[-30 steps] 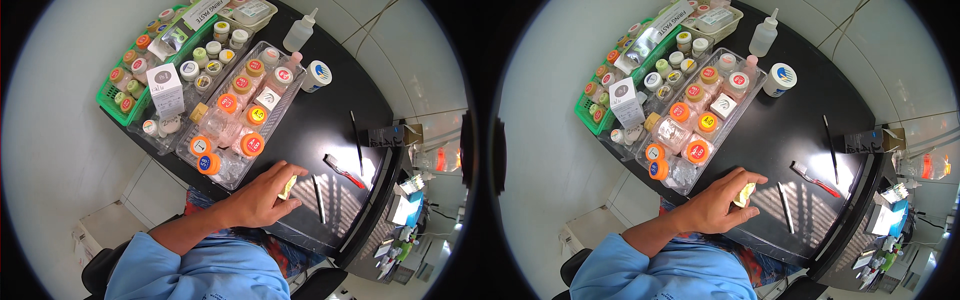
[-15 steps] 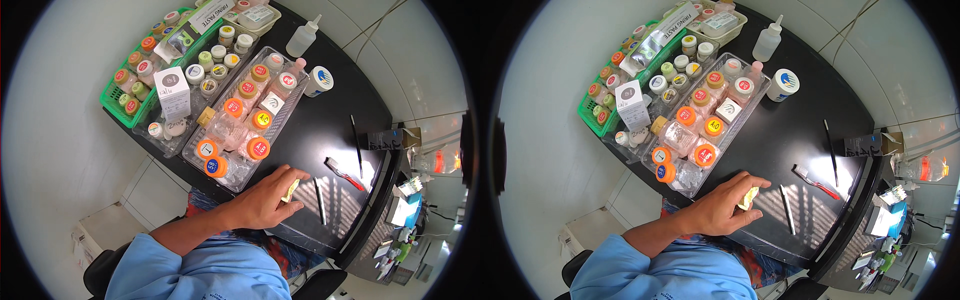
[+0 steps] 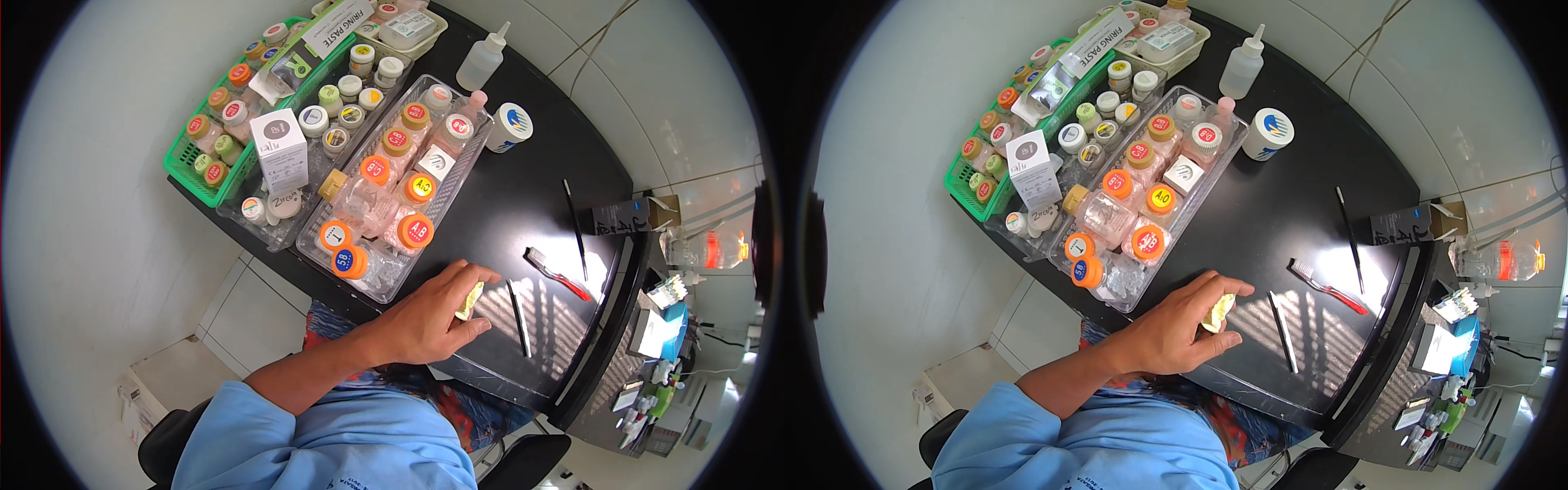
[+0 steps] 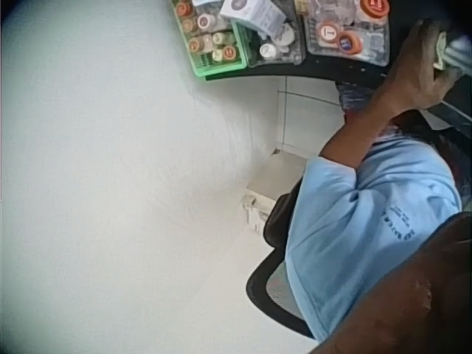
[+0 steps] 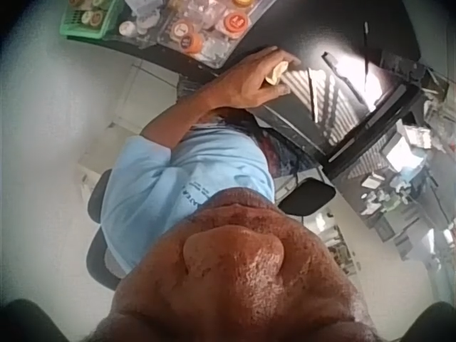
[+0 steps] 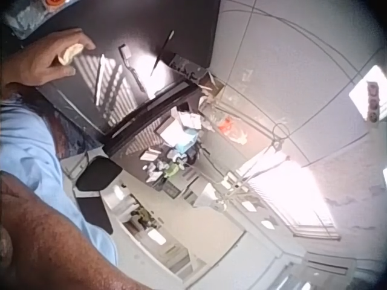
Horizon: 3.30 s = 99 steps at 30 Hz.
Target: Applying stain or ceramic material to a dental model using a brush and sculpting tool.
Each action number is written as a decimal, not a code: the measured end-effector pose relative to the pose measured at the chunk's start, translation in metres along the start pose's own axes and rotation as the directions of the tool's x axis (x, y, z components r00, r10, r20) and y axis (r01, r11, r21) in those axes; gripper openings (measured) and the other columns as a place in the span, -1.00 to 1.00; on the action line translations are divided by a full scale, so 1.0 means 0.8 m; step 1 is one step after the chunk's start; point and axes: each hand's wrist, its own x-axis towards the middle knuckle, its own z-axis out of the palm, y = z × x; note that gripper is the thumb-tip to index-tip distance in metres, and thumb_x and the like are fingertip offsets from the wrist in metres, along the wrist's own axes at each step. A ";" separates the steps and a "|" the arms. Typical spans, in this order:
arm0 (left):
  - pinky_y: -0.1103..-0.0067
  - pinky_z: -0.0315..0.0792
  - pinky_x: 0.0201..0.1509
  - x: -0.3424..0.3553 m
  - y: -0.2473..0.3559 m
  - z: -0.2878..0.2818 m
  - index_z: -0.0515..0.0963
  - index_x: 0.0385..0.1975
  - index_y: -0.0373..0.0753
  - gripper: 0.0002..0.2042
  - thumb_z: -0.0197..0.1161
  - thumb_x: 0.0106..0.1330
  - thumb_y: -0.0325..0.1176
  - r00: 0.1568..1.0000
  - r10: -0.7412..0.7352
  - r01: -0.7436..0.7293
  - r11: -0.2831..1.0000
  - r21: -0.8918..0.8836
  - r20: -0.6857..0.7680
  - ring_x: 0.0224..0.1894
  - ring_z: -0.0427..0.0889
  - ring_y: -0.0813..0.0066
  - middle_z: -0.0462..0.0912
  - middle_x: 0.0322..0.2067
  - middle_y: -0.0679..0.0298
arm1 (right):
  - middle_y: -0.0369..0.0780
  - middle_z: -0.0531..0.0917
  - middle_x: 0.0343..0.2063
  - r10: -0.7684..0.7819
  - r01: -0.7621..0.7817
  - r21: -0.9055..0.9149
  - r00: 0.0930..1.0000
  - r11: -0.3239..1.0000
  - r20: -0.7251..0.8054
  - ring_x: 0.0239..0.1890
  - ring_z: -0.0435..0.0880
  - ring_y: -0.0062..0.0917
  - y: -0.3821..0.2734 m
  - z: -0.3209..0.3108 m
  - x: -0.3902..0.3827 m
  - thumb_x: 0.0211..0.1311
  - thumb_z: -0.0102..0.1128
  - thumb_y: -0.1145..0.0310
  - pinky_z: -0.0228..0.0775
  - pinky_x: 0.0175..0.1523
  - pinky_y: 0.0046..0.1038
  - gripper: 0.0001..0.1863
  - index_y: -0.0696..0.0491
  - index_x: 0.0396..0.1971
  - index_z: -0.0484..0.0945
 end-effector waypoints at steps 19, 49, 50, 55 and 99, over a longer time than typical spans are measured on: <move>0.71 0.58 -0.02 -0.006 0.010 -0.011 0.42 0.44 -0.28 -0.34 0.55 0.36 -0.60 0.961 -0.277 0.276 0.945 -0.175 0.022 -0.12 0.63 0.73 0.49 0.03 0.30 | -0.15 0.68 -0.31 -0.110 0.147 -0.075 0.249 0.986 -0.962 -0.33 0.68 -0.30 -0.237 -0.157 0.199 0.20 0.68 0.46 0.53 -0.20 -0.32 -0.66 0.13 -0.02 0.82; 0.54 0.59 0.15 -0.006 0.014 -0.005 0.62 0.18 -0.36 -0.61 0.53 0.40 -0.47 0.990 -0.126 0.134 0.980 0.150 -0.059 0.02 0.68 0.54 0.71 -0.06 0.22 | -0.35 0.42 -0.52 -0.550 0.308 -0.461 0.354 0.833 -0.757 -0.64 0.45 -0.57 -0.234 -0.173 0.255 0.18 0.57 0.50 0.31 -0.52 -0.39 -0.42 -0.06 0.26 0.81; 0.54 0.59 0.15 -0.006 0.013 -0.005 0.62 0.18 -0.36 -0.61 0.53 0.40 -0.47 0.990 -0.125 0.132 0.980 0.149 -0.059 0.02 0.68 0.54 0.71 -0.06 0.22 | -0.35 0.41 -0.52 -0.549 0.309 -0.459 0.359 0.833 -0.755 -0.64 0.45 -0.57 -0.235 -0.173 0.255 0.17 0.57 0.50 0.31 -0.53 -0.39 -0.42 -0.06 0.26 0.81; 0.54 0.59 0.14 -0.006 0.013 -0.006 0.62 0.16 -0.35 -0.63 0.51 0.40 -0.47 0.991 -0.118 0.126 0.976 0.179 -0.056 0.01 0.68 0.55 0.71 -0.07 0.23 | -0.35 0.40 -0.52 -0.552 0.296 -0.469 0.364 0.832 -0.750 -0.65 0.44 -0.56 -0.235 -0.173 0.255 0.16 0.57 0.49 0.32 -0.53 -0.39 -0.42 -0.06 0.26 0.82; 0.52 0.59 0.13 -0.005 0.011 -0.003 0.63 0.13 -0.34 -0.65 0.51 0.41 -0.44 0.994 -0.082 0.093 0.977 0.193 -0.068 -0.02 0.69 0.52 0.72 -0.09 0.22 | -0.33 0.37 -0.53 -0.527 0.298 -0.440 0.368 0.847 -0.766 -0.69 0.43 -0.52 -0.237 -0.170 0.259 0.19 0.55 0.45 0.32 -0.54 -0.36 -0.54 -0.08 0.13 0.83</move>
